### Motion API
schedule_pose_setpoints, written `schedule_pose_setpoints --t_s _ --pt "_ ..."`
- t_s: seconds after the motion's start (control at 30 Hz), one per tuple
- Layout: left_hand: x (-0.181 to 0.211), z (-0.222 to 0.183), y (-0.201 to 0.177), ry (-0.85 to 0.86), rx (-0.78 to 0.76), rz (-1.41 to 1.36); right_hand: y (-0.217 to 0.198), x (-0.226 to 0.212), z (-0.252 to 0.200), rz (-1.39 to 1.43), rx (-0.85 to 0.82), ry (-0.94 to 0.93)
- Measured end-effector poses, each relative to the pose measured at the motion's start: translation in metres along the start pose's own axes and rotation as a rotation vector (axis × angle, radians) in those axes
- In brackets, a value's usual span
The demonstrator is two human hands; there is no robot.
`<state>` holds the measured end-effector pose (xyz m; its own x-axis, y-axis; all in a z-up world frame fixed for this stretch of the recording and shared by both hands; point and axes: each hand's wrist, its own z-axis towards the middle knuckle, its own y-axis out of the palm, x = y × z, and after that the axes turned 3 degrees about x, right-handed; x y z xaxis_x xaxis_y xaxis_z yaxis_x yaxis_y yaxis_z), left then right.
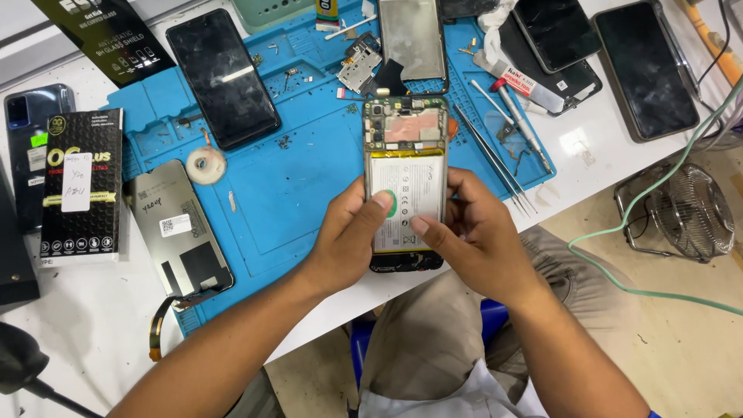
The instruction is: Repairing a mobile phone by assembling the screen, battery, and internal frame
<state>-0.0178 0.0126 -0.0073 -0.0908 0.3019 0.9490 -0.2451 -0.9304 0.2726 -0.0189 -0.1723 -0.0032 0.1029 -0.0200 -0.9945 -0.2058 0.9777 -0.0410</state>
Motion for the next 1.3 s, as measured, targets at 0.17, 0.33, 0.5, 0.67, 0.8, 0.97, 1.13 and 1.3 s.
schedule_pose_setpoints --t_s 0.17,0.33,0.5,0.67,0.8,0.97,1.13,1.3 --pt "-0.009 0.0 -0.001 -0.036 0.083 -0.133 0.0 -0.005 0.0 0.053 -0.084 0.086" --pt "-0.007 0.002 -0.002 -0.035 0.123 -0.072 0.005 0.001 0.005 0.147 -0.105 0.126" --pt "-0.012 0.006 -0.01 -0.054 0.195 -0.062 0.009 0.003 0.002 0.134 -0.083 0.059" --pt "-0.009 0.01 -0.008 0.005 0.297 -0.037 0.009 0.008 0.0 0.095 -0.07 0.005" --pt "-0.01 0.016 -0.019 0.115 0.368 -0.067 0.015 0.003 0.0 0.027 -0.081 -0.065" --pt "-0.005 0.018 -0.019 0.141 0.359 -0.078 0.021 -0.008 -0.001 0.017 -0.074 -0.153" --pt "-0.004 0.017 -0.015 0.146 0.358 -0.133 0.022 -0.002 -0.005 -0.023 -0.043 -0.191" --pt "-0.003 0.013 -0.014 0.138 0.394 -0.065 0.023 -0.001 -0.004 -0.046 -0.043 -0.253"
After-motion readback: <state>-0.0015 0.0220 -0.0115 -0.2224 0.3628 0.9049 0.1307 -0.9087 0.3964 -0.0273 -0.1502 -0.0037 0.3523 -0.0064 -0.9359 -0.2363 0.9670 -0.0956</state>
